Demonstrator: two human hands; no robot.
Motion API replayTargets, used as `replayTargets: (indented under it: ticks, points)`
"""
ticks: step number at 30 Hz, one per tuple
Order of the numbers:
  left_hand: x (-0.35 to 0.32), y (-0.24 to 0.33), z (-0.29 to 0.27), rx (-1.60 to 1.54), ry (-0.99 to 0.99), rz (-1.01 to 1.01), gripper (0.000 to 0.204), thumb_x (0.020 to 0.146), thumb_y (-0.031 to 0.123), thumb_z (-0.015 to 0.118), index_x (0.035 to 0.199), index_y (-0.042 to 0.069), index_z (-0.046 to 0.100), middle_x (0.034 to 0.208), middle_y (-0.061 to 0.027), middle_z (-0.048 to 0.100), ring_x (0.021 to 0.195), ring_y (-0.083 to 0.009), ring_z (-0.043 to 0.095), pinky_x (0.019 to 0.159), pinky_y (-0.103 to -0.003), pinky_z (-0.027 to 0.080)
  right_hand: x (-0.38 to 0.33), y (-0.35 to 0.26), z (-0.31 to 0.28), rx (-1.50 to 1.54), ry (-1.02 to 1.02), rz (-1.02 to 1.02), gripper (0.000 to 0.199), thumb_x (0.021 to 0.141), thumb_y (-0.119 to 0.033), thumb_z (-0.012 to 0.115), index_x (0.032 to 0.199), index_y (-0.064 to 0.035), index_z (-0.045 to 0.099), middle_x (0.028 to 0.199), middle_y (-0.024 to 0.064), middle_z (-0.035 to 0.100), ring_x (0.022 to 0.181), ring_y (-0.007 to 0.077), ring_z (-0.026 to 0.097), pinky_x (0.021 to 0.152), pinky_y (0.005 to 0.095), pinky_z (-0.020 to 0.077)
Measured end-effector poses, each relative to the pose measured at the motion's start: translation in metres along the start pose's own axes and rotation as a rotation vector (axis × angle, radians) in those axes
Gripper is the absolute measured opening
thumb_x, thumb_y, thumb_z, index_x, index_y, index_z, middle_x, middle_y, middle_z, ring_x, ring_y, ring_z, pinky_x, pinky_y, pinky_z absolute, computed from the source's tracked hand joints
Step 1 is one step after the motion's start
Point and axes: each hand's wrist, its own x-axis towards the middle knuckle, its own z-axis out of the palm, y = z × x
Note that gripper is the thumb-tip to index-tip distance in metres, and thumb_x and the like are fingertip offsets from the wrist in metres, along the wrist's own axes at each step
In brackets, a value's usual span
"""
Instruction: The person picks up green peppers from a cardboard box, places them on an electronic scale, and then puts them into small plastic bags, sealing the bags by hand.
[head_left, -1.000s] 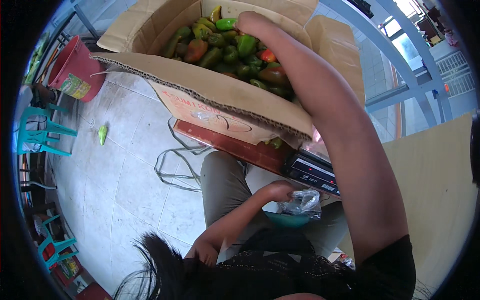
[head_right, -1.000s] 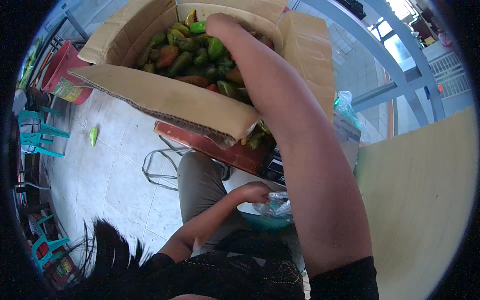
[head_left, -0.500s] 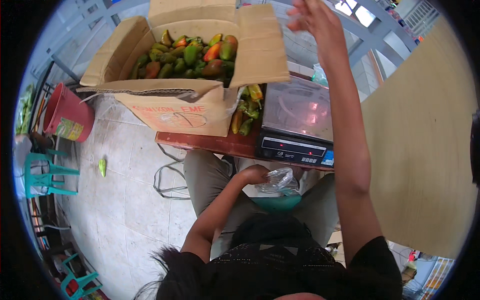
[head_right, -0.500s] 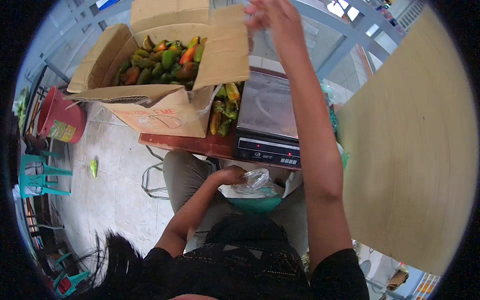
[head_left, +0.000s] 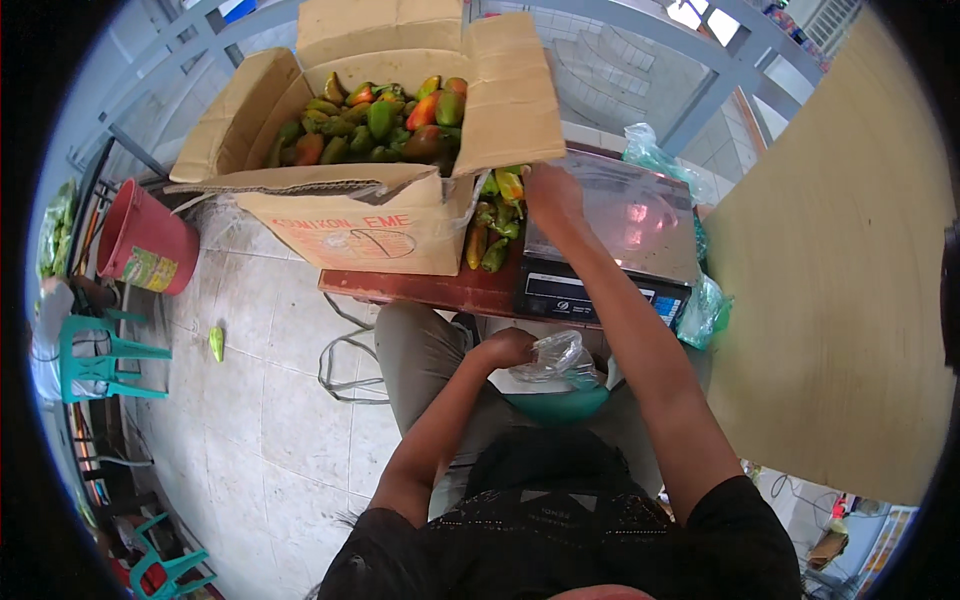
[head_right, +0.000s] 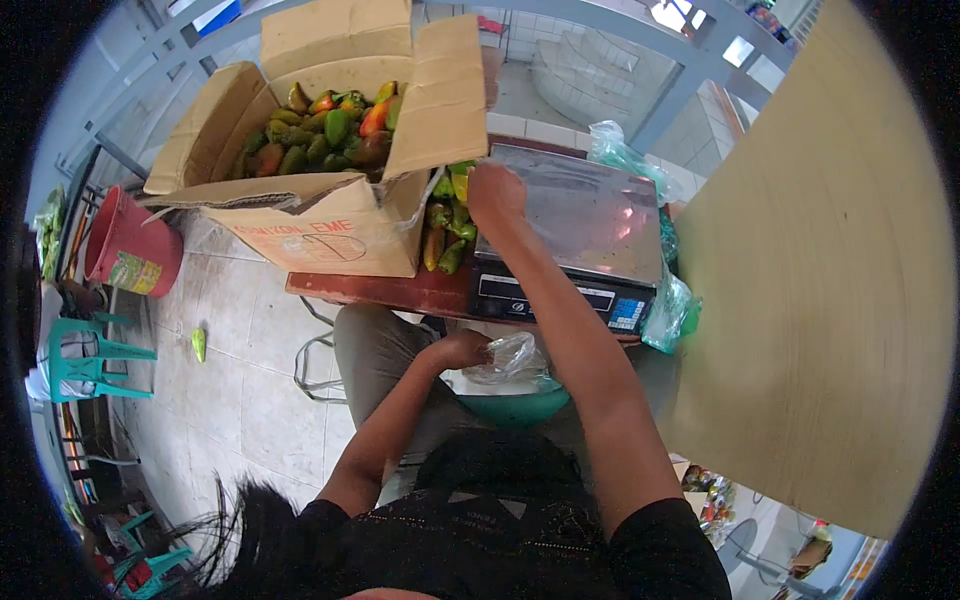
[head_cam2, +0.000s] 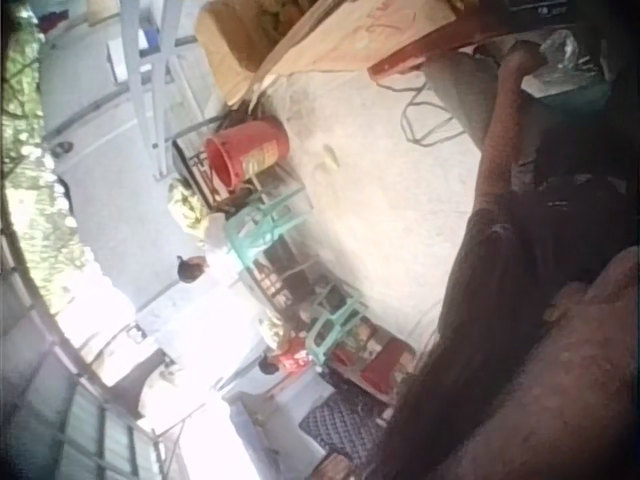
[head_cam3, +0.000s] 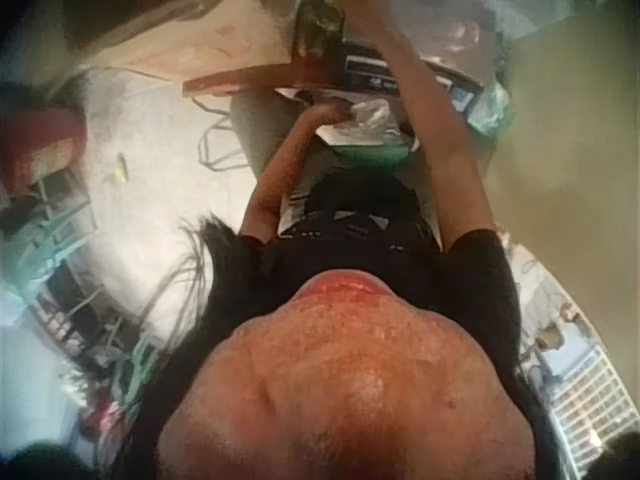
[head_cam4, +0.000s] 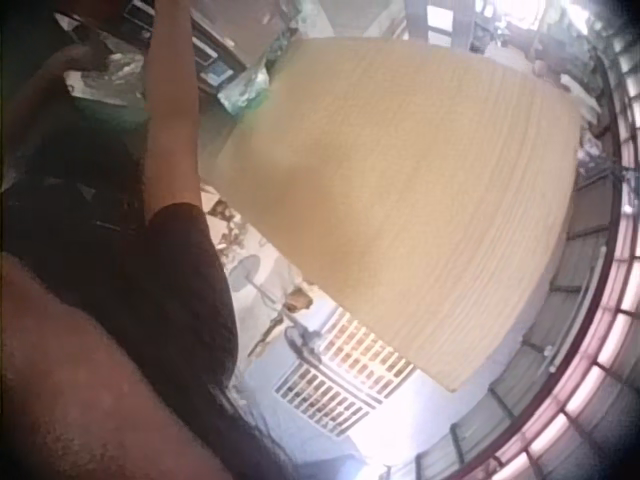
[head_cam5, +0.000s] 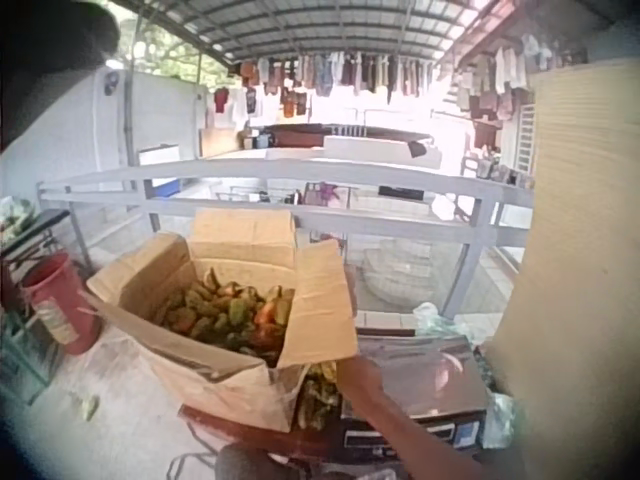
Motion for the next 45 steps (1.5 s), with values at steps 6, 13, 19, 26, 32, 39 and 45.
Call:
replayTargets:
  ticks: [6, 13, 19, 26, 32, 39, 45]
  points:
    - [0.016, 0.003, 0.009, 0.063, -0.044, 0.05, 0.031, 0.071, 0.025, 0.053, 0.093, 0.005, 0.06, 0.093, -0.0192, 0.059, 0.086, -0.0338, 0.056, 0.076, -0.04, 0.044, 0.017, -0.006, 0.056, -0.128, 0.059, -0.156, 0.018, 0.076, -0.016, 0.051, 0.086, -0.0065, 0.062, 0.086, 0.0142, 0.061, 0.085, 0.029, 0.058, 0.076, 0.0411, 0.0415]
    - [0.012, 0.003, 0.007, -0.105, 0.06, 0.103, 0.029, 0.069, 0.025, 0.058, 0.09, 0.005, 0.06, 0.085, -0.0192, 0.059, 0.082, -0.0334, 0.057, 0.072, -0.04, 0.043, -0.003, -0.016, 0.041, -0.113, -0.128, -0.326, 0.034, 0.067, -0.021, 0.062, 0.098, -0.0081, 0.059, 0.098, 0.0136, 0.058, 0.095, 0.0301, 0.053, 0.084, 0.0411, 0.0366]
    - [0.013, 0.009, 0.009, -0.178, 0.092, 0.144, 0.031, 0.069, 0.026, 0.061, 0.09, 0.004, 0.059, 0.082, -0.0177, 0.06, 0.079, -0.0335, 0.057, 0.069, -0.04, 0.043, 0.027, 0.07, 0.022, 0.313, 0.291, -0.434, 0.033, 0.072, -0.019, 0.058, 0.101, -0.0042, 0.055, 0.098, 0.0169, 0.056, 0.094, 0.0339, 0.051, 0.081, 0.0397, 0.0387]
    - [0.012, 0.008, 0.016, -0.189, 0.066, 0.124, 0.028, 0.069, 0.026, 0.06, 0.087, 0.004, 0.057, 0.081, -0.0179, 0.059, 0.078, -0.035, 0.056, 0.069, -0.041, 0.042, 0.121, 0.009, -0.147, 0.707, 0.464, -0.308, 0.022, 0.085, -0.022, 0.051, 0.09, -0.0013, 0.059, 0.077, 0.0022, 0.059, 0.069, 0.0084, 0.054, 0.065, 0.0207, 0.0413]
    - [0.011, 0.008, 0.019, -0.251, 0.07, 0.113, 0.028, 0.07, 0.025, 0.059, 0.086, 0.003, 0.056, 0.077, -0.0181, 0.058, 0.076, -0.034, 0.056, 0.068, -0.042, 0.042, 0.134, -0.161, -0.114, 0.403, -0.095, -1.066, 0.027, 0.076, -0.016, 0.055, 0.095, 0.0027, 0.053, 0.088, 0.0227, 0.056, 0.086, 0.0347, 0.053, 0.075, 0.0399, 0.0424]
    - [0.012, 0.007, 0.021, -0.285, 0.079, 0.14, 0.029, 0.07, 0.025, 0.059, 0.088, 0.002, 0.056, 0.079, -0.0183, 0.058, 0.078, -0.0344, 0.056, 0.068, -0.041, 0.042, 0.166, -0.231, 0.008, -0.048, -0.695, -1.094, 0.075, 0.061, -0.032, 0.071, 0.124, -0.01, 0.038, 0.106, 0.0145, 0.05, 0.1, 0.0305, 0.048, 0.088, 0.0368, 0.0376]
    - [0.01, 0.014, 0.018, -0.273, 0.069, 0.144, 0.03, 0.069, 0.025, 0.059, 0.089, 0.003, 0.057, 0.082, -0.0189, 0.058, 0.08, -0.0347, 0.056, 0.069, -0.042, 0.043, 0.142, -0.238, 0.027, 0.051, -0.458, -1.269, 0.081, 0.058, -0.031, 0.073, 0.127, -0.0146, 0.034, 0.112, 0.0135, 0.046, 0.105, 0.0299, 0.045, 0.087, 0.0365, 0.0386]
